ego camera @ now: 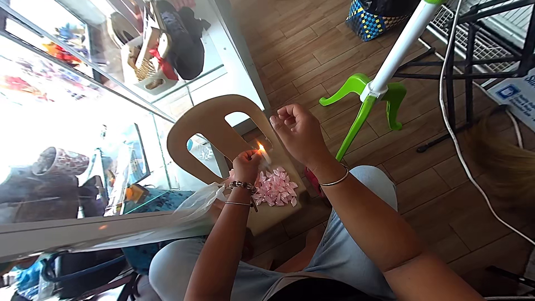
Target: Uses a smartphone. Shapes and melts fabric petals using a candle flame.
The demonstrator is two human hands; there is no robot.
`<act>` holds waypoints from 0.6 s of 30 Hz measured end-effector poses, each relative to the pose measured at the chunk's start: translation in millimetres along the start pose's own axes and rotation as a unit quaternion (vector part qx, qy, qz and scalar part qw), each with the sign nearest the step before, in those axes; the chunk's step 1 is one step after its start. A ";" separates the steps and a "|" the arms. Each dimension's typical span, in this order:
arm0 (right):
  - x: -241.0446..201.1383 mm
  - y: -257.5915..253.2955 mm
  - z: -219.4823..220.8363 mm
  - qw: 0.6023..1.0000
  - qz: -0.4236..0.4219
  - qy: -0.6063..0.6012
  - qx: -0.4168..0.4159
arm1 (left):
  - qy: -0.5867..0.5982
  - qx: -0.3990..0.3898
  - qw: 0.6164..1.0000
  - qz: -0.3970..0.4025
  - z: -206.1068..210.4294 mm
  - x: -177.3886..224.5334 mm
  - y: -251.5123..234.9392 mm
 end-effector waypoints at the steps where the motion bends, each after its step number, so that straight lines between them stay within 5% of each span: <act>1: -0.3 -0.2 0.1 1.000 0.002 0.001 -0.001 | -0.004 -0.001 1.000 0.002 -0.1 0.6 -0.2; 18: 2.0 0.1 1.2 1.000 -0.001 0.009 -0.005 | -0.018 -0.002 1.000 0.022 2.1 -1.3 -0.2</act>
Point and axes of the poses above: each hand's wrist, its own y-axis away from the middle knuckle, its own z-axis out of the palm, x = y × z, the point moved 3 cm from there along -y, towards the middle knuckle, and after that the axes turned 4 degrees about -y, right-handed, at the moved point
